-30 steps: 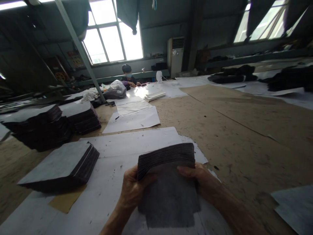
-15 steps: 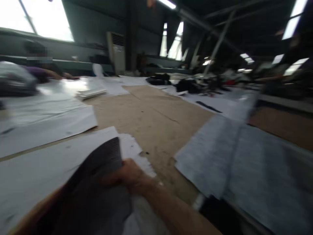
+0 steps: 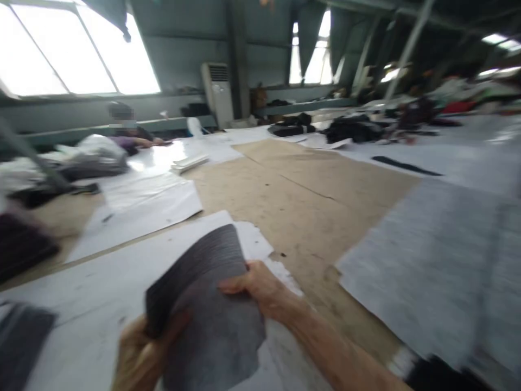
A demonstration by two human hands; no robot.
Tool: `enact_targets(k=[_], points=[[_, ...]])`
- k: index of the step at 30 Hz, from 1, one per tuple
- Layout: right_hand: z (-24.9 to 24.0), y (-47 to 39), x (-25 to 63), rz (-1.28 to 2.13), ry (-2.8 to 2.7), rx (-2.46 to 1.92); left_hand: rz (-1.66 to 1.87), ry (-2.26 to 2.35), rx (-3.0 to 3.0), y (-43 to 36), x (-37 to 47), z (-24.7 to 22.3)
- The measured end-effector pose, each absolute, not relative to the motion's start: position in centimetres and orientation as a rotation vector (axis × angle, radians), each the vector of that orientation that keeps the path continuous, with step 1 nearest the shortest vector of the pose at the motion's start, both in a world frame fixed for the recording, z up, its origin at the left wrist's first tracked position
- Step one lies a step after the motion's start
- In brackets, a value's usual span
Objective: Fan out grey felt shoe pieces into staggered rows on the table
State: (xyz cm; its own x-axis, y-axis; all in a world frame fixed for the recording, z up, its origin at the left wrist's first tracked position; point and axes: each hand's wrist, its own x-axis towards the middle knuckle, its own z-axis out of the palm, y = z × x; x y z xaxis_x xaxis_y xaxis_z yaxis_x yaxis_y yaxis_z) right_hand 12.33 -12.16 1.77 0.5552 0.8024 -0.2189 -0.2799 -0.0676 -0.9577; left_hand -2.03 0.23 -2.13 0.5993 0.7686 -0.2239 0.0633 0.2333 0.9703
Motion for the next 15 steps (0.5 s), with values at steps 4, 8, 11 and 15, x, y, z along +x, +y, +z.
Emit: enact_targets(k=[4,8,11,15], points=[[0.9,-12.2,12.4,0.692,-0.72,-1.335,0.453,0.669,0.919,-0.1,-2.0,-0.4],[0.8,-12.3,12.3,0.493,-0.785,-1.398,0.441,0.599,0.849,-0.3,-1.1,-0.1],[1.5,-12.3,12.6,0.983,-0.553,-1.383,0.565,0.662,1.109,-0.4,-1.6,-0.4],[1.5,-12.2,12.8,0.965,-0.551,-1.408,0.655,0.66,1.152,-0.2,-1.9,-0.7]])
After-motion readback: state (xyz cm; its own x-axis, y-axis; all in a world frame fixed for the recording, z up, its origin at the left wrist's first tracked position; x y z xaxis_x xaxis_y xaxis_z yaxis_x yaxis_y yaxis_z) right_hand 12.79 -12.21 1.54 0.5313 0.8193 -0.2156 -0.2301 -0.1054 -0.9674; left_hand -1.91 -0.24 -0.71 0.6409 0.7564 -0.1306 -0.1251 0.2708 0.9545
